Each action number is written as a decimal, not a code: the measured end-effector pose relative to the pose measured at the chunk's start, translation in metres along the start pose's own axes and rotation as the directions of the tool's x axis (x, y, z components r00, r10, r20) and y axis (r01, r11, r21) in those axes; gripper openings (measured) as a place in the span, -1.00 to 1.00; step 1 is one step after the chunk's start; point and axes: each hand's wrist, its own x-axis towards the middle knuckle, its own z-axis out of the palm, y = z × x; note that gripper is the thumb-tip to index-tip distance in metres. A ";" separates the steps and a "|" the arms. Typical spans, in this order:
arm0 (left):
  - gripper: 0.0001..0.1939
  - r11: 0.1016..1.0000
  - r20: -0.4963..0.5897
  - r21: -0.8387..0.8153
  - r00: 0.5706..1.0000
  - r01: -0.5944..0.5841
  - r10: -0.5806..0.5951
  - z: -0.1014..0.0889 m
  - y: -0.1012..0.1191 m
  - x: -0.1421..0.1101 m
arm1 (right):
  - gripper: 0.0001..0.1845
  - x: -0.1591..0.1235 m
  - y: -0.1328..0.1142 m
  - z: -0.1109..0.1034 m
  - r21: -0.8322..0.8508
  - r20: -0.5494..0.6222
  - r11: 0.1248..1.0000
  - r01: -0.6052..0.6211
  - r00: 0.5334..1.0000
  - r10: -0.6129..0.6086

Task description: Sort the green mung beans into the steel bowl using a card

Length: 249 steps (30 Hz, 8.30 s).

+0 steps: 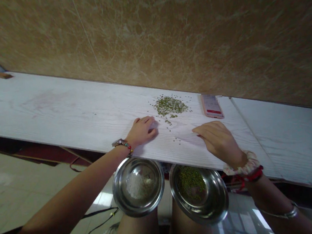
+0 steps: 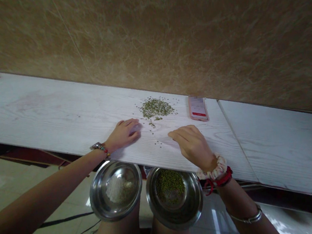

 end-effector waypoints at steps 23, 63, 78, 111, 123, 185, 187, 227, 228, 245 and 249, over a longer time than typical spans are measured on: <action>-0.58 1.000 -0.004 0.007 1.000 0.008 -0.008 0.000 0.001 0.000 | -0.78 -0.014 -0.009 -0.010 -0.032 0.015 0.999 -0.033 0.999 0.034; -0.64 0.991 0.021 -0.040 0.992 -0.124 0.125 0.001 -0.002 0.000 | -0.72 0.000 -0.015 -0.008 -0.029 0.003 0.999 -0.013 1.000 0.013; -0.65 0.993 0.009 -0.038 0.993 -0.113 0.114 0.001 -0.002 0.001 | -0.66 -0.005 -0.022 -0.011 0.043 0.008 0.999 -0.020 1.000 0.020; -0.65 0.968 0.058 -0.047 0.967 -0.245 0.248 0.000 -0.003 0.001 | -0.74 -0.005 -0.033 -0.026 0.287 0.102 0.957 0.026 0.993 -0.057; -0.60 0.994 0.009 -0.056 0.996 -0.091 0.092 0.001 0.001 0.000 | -0.74 -0.006 -0.023 -0.025 0.135 0.035 0.988 -0.072 0.997 0.068; -0.60 0.998 -0.007 -0.066 1.000 0.015 -0.016 0.000 0.000 0.000 | -0.74 0.001 0.042 0.055 -0.222 -0.226 0.945 -0.240 0.955 0.190; -0.58 0.996 -0.008 -0.057 0.998 0.065 -0.065 -0.001 0.000 0.000 | -0.74 0.003 0.047 0.061 -0.189 -0.234 0.960 -0.207 0.959 0.161; -0.64 0.976 -0.037 -0.012 0.975 0.219 -0.219 0.001 0.001 0.002 | -0.74 0.001 0.022 0.050 -0.046 -0.278 0.999 -0.002 0.961 -0.011; -0.64 0.975 -0.036 -0.013 0.974 0.222 -0.222 0.001 0.001 0.002 | -0.74 0.000 0.022 0.049 -0.055 -0.291 0.998 -0.011 0.957 -0.006; -0.65 0.973 -0.042 0.004 0.972 0.231 -0.231 0.002 0.001 0.002 | -0.75 -0.001 0.022 0.049 -0.183 -0.289 0.982 -0.053 0.957 -0.002; -0.66 0.976 -0.049 0.007 0.975 0.218 -0.217 0.003 0.000 0.002 | -0.72 -0.001 0.021 0.048 -0.133 -0.248 0.991 0.017 0.968 -0.050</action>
